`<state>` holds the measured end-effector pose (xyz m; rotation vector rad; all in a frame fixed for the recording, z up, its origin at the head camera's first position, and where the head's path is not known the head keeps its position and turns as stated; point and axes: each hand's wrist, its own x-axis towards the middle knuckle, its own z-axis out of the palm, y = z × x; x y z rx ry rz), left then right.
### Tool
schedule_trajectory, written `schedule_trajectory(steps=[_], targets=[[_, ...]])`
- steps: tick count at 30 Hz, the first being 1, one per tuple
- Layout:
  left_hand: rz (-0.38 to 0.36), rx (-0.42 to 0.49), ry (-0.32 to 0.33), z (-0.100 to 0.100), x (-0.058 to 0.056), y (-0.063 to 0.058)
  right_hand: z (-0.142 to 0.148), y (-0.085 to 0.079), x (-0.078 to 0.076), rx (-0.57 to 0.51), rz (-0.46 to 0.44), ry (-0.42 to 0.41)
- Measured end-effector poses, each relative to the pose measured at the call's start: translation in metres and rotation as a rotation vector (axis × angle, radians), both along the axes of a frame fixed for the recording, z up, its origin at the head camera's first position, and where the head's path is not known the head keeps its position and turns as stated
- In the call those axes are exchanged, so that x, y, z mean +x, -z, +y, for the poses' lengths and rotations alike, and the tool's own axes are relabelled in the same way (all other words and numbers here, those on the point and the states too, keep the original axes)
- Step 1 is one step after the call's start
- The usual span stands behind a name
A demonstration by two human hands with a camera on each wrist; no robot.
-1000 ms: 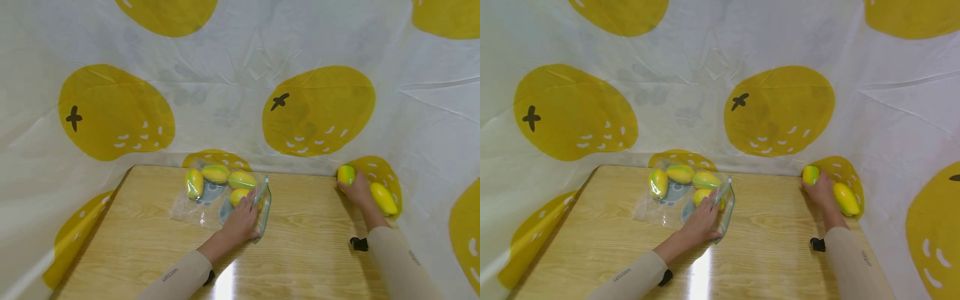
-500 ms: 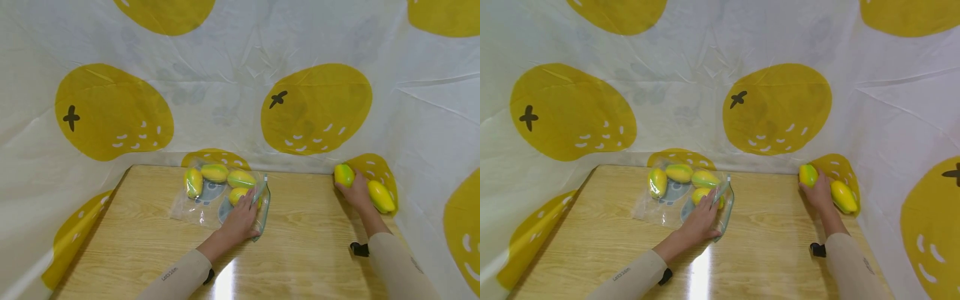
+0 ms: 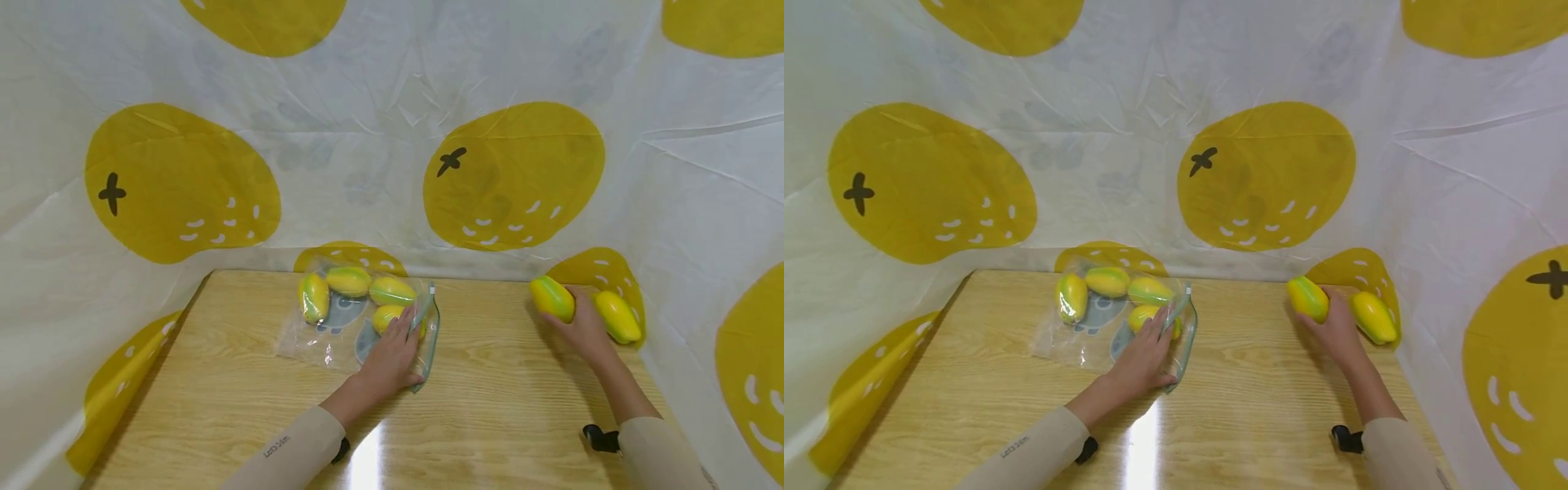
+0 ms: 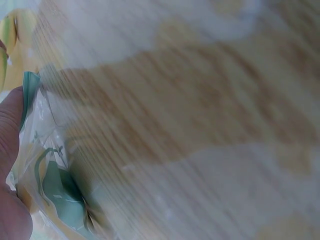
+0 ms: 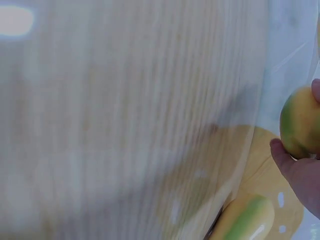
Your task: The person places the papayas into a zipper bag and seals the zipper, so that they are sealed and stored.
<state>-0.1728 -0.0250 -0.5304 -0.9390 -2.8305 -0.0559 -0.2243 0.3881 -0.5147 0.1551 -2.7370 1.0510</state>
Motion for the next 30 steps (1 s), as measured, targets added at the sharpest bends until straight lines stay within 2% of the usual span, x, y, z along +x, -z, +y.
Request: schedule_trajectory(steps=[12, 16, 24, 30], targets=[[-0.002, 0.006, -0.004, 0.0, -0.001, 0.004, -0.021, -0.009, 0.027, -0.018, 0.028, -0.125], [-0.019, 0.0, -0.013, 0.0, -0.001, 0.002, -0.031, -0.01, 0.028, -0.021, 0.025, -0.163], [-0.032, -0.021, -0.027, 0.001, -0.002, -0.001, -0.058, -0.009, 0.026, -0.055, -0.099, -0.213], [-0.028, -0.002, -0.019, 0.001, 0.0, -0.003, -0.083, -0.006, 0.024, -0.051, -0.12, -0.269]])
